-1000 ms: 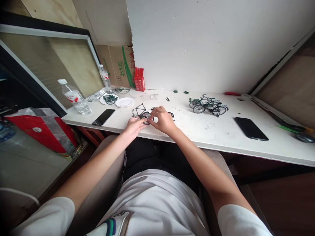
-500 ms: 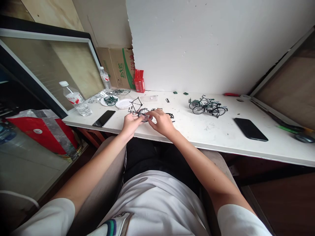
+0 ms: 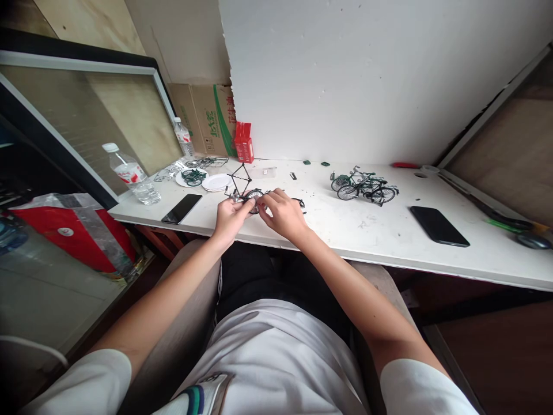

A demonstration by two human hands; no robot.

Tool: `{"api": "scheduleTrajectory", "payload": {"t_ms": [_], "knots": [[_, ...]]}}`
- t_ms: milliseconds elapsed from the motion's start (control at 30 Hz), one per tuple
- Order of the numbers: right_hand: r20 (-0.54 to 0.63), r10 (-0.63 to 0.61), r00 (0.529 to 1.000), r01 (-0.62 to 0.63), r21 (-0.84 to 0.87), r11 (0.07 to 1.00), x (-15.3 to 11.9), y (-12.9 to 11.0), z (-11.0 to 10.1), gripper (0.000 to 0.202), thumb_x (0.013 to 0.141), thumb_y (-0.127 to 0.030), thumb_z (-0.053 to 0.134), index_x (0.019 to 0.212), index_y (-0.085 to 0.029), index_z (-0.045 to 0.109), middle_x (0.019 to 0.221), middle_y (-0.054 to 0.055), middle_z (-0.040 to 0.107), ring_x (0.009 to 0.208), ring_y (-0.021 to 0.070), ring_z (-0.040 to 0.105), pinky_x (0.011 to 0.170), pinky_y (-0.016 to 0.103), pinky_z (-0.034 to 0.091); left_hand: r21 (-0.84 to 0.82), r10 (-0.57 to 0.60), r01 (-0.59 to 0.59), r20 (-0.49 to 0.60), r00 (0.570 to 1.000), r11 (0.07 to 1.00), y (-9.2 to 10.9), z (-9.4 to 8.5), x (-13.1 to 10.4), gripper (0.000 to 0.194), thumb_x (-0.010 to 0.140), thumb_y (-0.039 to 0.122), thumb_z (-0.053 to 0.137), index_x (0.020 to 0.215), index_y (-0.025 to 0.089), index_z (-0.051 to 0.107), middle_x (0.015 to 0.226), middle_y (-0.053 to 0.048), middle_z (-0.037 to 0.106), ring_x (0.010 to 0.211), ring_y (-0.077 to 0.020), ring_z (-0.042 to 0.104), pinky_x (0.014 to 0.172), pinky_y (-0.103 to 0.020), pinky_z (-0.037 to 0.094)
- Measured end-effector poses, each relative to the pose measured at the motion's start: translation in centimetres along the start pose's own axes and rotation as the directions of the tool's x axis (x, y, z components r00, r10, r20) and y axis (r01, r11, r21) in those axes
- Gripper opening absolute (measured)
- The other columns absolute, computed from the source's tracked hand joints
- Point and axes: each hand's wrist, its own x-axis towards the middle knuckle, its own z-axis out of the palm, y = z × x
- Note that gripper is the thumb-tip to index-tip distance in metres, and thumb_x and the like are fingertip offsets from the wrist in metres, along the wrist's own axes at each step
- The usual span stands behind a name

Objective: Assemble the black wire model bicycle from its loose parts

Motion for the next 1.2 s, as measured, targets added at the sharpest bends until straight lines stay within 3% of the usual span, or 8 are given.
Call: {"api": "scheduleTrajectory", "payload": {"t_ms": [167, 333, 533, 633, 833, 1100, 1200], "knots": [[-0.015, -0.009, 1.0, 0.009, -0.035, 0.999, 0.0, -0.3, 0.1, 0.014, 0.105, -0.027, 0.055, 0.101, -0.023, 0.068, 0.093, 0.01, 0.075, 0.098, 0.0279, 0.063, 0.057, 0.036, 0.036, -0.023, 0.012, -0.012, 0.016, 1.0, 1.0, -0.1, 0.2, -0.1, 0.037, 0.079, 0.033, 0.093, 0.109, 0.015, 0.081, 0.099, -0.01, 0.085, 0.114, -0.0317, 0.078, 0.104, -0.041, 0.062], [-0.024, 0.006, 1.0, -0.007, -0.052, 0.999, -0.1, -0.4, 0.4, 0.011, 0.104, -0.026, 0.055, 0.1, -0.023, 0.065, 0.093, 0.011, 0.072, 0.097, 0.0287, 0.06, 0.055, 0.036, 0.032, 0.065, 0.107, -0.112, 0.08, 0.991, 0.992, -0.9, 0.0, -0.1, 0.04, 0.083, 0.033, 0.089, 0.119, 0.017, 0.079, 0.116, -0.011, 0.084, 0.117, -0.0298, 0.078, 0.107, -0.037, 0.06], [-0.001, 0.001, 1.0, -0.001, -0.074, 0.997, 0.0, -0.4, 0.2, 0.024, 0.109, -0.031, 0.049, 0.091, -0.023, 0.062, 0.089, 0.012, 0.068, 0.095, 0.0284, 0.057, 0.057, 0.036, 0.031, 0.047, 0.132, -0.135, 0.057, 0.99, 0.99, -0.5, 0.3, -0.4, 0.035, 0.083, 0.028, 0.089, 0.115, 0.017, 0.081, 0.121, -0.012, 0.082, 0.117, -0.0304, 0.078, 0.107, -0.038, 0.06], [0.004, 0.01, 1.0, -0.01, -0.061, 0.998, 0.0, -0.4, 0.2, 0.028, 0.11, -0.032, 0.049, 0.087, -0.023, 0.061, 0.086, 0.011, 0.068, 0.093, 0.0267, 0.057, 0.057, 0.036, 0.031, 0.034, 0.151, -0.154, 0.073, 0.986, 0.987, -0.5, 0.2, -0.3, 0.036, 0.085, 0.032, 0.087, 0.117, 0.016, 0.08, 0.123, -0.013, 0.082, 0.12, -0.0311, 0.077, 0.108, -0.04, 0.06], [-0.016, 0.022, 1.0, -0.022, -0.018, 1.0, -0.1, -0.2, 0.4, 0.015, 0.102, -0.033, 0.058, 0.094, -0.021, 0.064, 0.09, 0.008, 0.071, 0.094, 0.0253, 0.059, 0.057, 0.034, 0.033, 0.115, 0.261, -0.277, 0.14, 0.955, 0.954, -1.3, -0.3, 0.2, 0.045, 0.091, 0.045, 0.081, 0.123, 0.014, 0.077, 0.124, -0.016, 0.081, 0.114, -0.0315, 0.079, 0.108, -0.046, 0.061], [-0.007, 0.06, 0.998, -0.06, 0.012, 0.998, 0.0, -0.3, 0.1, 0.027, 0.108, -0.032, 0.049, 0.085, -0.022, 0.059, 0.086, 0.009, 0.069, 0.091, 0.0247, 0.058, 0.057, 0.034, 0.033, 0.104, 0.261, -0.279, 0.155, 0.953, 0.955, -1.6, -0.3, 0.2, 0.047, 0.09, 0.048, 0.082, 0.122, 0.013, 0.077, 0.13, -0.018, 0.078, 0.12, -0.0341, 0.077, 0.107, -0.047, 0.063], [-0.001, 0.063, 0.998, -0.063, 0.041, 0.997, 0.1, -0.3, 0.0, 0.023, 0.106, -0.033, 0.055, 0.086, -0.022, 0.059, 0.087, 0.009, 0.07, 0.092, 0.0246, 0.059, 0.058, 0.034, 0.033, 0.104, 0.244, -0.264, 0.167, 0.955, 0.959, -1.5, -0.3, 0.2, 0.049, 0.09, 0.048, 0.082, 0.123, 0.013, 0.077, 0.128, -0.018, 0.079, 0.117, -0.0342, 0.078, 0.106, -0.048, 0.063]]}}
